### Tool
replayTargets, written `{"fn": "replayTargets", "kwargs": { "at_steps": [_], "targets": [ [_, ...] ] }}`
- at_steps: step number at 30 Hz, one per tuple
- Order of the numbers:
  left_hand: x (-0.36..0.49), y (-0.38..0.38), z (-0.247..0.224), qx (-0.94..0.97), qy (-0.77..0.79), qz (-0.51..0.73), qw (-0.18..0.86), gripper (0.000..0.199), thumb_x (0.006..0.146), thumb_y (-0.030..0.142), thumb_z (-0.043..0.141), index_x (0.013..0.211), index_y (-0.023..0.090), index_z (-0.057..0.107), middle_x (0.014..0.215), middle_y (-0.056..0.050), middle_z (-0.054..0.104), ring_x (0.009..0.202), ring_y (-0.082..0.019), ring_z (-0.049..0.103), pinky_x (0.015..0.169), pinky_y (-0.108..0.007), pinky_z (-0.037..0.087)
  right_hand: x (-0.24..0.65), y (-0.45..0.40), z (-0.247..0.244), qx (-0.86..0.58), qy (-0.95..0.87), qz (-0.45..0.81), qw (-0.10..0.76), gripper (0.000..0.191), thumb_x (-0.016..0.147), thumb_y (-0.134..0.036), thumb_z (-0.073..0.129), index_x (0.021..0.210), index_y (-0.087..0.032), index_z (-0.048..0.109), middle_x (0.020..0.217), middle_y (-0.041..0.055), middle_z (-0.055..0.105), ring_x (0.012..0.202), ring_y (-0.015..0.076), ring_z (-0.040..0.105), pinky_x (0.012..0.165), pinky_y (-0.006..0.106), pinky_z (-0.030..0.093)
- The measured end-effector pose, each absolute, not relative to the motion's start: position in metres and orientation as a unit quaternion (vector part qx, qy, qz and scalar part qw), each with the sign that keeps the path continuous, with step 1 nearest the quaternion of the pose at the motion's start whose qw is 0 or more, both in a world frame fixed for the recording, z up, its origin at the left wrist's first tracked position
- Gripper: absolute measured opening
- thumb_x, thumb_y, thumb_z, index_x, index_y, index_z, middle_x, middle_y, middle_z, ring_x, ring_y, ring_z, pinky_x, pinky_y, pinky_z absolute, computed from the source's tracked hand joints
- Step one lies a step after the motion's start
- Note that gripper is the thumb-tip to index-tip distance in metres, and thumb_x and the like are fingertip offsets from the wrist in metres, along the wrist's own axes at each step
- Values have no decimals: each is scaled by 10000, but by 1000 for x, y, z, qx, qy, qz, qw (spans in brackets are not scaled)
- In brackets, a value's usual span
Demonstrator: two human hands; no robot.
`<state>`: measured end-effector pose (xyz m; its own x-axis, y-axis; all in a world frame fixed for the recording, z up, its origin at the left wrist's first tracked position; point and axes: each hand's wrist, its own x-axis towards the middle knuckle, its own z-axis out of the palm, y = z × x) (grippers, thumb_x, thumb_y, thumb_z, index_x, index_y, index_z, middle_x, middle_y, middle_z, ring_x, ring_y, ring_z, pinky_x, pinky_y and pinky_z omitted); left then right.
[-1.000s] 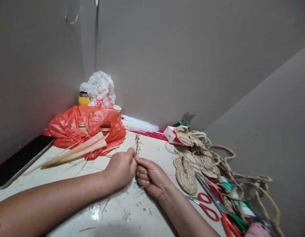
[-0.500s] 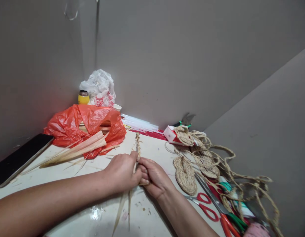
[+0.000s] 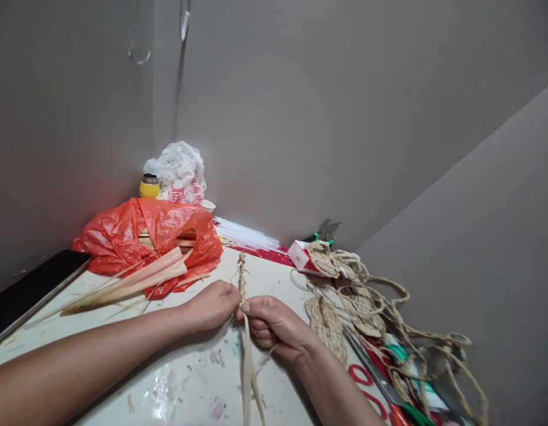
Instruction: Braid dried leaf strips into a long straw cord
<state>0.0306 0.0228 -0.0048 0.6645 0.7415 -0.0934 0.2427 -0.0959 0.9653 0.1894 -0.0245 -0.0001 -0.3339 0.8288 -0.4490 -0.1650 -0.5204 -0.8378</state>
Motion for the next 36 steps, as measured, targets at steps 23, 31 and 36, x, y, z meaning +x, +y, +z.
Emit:
{"fn": "replayTargets", "kwargs": {
  "at_steps": [23, 31, 36],
  "targets": [
    [26, 30, 3, 608, 387, 70, 690, 198, 679, 339, 532, 583, 171, 574, 343, 89, 282, 322, -61, 161, 358, -232, 105, 190, -25, -4, -567, -541, 555, 277, 260, 741, -369, 636, 655, -125, 621, 459, -79, 340, 428, 53, 190, 415, 229, 105],
    [30, 24, 5, 620, 416, 123, 654, 183, 672, 294, 523, 537, 171, 529, 344, 90, 275, 335, -57, 155, 388, -247, 93, 196, -28, 13, -593, -613, 476, 216, 266, 785, -358, 542, 620, -150, 543, 521, -53, 363, 495, 81, 273, 458, 219, 213],
    [31, 23, 1, 656, 421, 144, 609, 176, 657, 273, 498, 531, 155, 533, 400, 75, 357, 402, -62, 236, 437, -238, 160, 197, -31, 23, -611, -650, 406, 199, 203, 776, -243, 465, 625, -144, 558, 555, -35, 446, 537, 95, 365, 507, 212, 287]
  ]
}}
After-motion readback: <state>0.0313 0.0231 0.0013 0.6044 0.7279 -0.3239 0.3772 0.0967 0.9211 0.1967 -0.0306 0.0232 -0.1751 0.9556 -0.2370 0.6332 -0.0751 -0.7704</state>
